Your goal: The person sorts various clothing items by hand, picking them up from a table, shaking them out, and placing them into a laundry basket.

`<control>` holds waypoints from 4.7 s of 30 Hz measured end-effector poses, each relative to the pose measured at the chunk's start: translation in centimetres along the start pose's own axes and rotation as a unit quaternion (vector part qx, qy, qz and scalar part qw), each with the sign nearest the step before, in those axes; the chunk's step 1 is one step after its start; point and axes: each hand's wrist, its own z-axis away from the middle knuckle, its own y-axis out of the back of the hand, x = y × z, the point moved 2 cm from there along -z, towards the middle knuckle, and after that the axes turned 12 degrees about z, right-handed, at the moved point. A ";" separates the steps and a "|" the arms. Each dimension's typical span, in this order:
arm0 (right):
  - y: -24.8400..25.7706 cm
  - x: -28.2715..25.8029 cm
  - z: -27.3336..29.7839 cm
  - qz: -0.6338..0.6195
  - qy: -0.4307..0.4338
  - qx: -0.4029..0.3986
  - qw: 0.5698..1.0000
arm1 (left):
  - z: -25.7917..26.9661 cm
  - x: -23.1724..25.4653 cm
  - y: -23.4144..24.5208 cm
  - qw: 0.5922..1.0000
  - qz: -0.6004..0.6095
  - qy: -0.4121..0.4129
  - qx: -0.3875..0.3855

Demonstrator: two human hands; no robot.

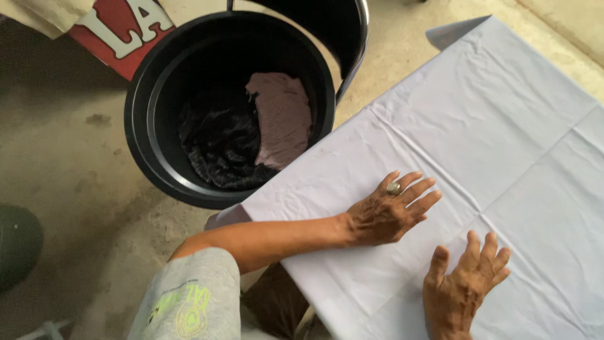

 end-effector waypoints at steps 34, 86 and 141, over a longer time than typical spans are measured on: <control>-11.0 -37.7 -7.6 -0.024 0.371 -0.161 0.914 | 22.0 -24.7 21.2 0.881 -0.132 0.443 0.104; -20.9 -37.1 -10.7 -0.160 0.093 -0.007 0.983 | 22.1 -32.8 22.2 0.781 -0.021 0.620 0.075; 6.9 3.1 -1.0 0.027 -0.076 0.241 0.967 | -1.7 9.2 -0.1 0.966 0.187 0.180 -0.015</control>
